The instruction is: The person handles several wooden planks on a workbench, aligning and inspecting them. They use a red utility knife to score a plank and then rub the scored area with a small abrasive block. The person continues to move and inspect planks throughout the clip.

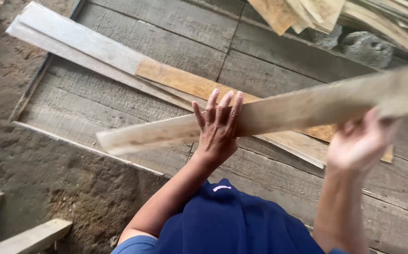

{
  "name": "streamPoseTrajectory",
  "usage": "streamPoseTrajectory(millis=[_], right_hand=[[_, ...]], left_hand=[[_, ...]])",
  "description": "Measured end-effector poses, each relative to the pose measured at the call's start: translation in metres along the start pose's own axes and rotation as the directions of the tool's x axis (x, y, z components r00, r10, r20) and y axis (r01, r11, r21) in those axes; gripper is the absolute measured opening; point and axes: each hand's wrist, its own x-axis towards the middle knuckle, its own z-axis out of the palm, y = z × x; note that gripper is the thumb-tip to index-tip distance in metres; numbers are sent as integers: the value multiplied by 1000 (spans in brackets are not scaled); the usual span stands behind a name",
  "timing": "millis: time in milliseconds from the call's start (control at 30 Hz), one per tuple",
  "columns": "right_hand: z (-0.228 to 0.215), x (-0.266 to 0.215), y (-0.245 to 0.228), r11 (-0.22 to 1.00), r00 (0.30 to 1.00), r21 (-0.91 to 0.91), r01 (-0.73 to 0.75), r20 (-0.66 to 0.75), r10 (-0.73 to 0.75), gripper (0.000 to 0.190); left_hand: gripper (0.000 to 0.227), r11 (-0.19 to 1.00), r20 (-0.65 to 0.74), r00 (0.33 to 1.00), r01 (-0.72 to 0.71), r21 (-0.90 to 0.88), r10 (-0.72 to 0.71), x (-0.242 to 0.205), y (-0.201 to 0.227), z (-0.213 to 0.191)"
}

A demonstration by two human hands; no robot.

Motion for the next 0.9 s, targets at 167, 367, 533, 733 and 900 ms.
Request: streamPoseTrajectory(millis=[167, 367, 533, 733, 900], right_hand=[[-136, -61, 110, 918, 932, -187, -349, 39, 362, 10], [-180, -89, 113, 246, 778, -958, 150, 268, 569, 14], [-195, -28, 135, -386, 690, -759, 524, 112, 715, 75], [-205, -37, 142, 31, 633, -982, 189, 146, 760, 31], [-189, -69, 176, -6, 590, -958, 286, 172, 789, 33]], left_hand=[[97, 999, 58, 998, 35, -4, -35, -56, -50, 61], [96, 999, 370, 928, -36, 6, 31, -128, -103, 105], [95, 989, 453, 884, -63, -132, 116, -137, -103, 101], [102, 995, 593, 805, 66, -80, -6, -147, -129, 90], [115, 971, 771, 618, 241, 0, -153, -147, -145, 52]])
